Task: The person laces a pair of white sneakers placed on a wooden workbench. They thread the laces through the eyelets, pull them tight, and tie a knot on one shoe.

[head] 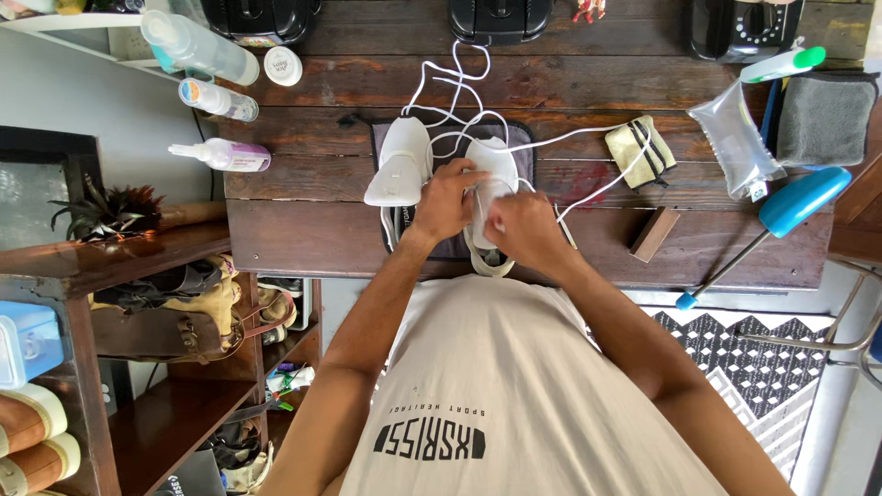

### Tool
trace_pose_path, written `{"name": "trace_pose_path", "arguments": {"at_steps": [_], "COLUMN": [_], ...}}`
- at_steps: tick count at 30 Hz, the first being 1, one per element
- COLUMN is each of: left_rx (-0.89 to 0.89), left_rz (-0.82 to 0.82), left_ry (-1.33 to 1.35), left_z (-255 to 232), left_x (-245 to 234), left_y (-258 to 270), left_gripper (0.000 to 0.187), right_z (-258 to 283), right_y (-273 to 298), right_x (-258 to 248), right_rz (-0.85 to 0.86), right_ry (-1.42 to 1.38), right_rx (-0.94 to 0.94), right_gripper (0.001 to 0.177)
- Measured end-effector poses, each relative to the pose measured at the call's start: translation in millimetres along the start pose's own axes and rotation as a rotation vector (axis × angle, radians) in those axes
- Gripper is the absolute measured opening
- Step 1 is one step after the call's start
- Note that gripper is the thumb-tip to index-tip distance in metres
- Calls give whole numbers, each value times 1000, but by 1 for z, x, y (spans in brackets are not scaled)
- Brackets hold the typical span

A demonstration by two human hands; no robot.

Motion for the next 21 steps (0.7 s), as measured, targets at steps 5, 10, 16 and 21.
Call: {"name": "trace_pose_path", "arguments": {"at_steps": [5, 10, 16, 21], "left_rx": [-48, -12, -201, -330], "left_rz": [63, -90, -120, -127], "left_ry": [-117, -121, 140, 231], "left_z": [-2, -9, 7, 10], "left_x": [4, 4, 18, 23], "left_y": [-6, -21, -27, -18], "left_gripper": [42, 10, 25, 36], "right_z": [18, -52, -87, -92], "right_y": [26, 14, 9, 13], "right_x": [-51, -26, 13, 31], "right_rz": [359, 98, -246, -298], "right_ry": [-752, -851, -679, -600], "right_rx": [79, 176, 264, 290], "right_gripper": [15, 13, 21, 27]}}
Point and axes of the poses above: each hand's wrist, its own y-axis away from the middle knuckle, its own x-axis out of the palm, z = x × y, the point moved 9 cm from there along -y, towards the middle knuckle, and after that the axes turned 11 degrees about z, right-handed, at the moved point
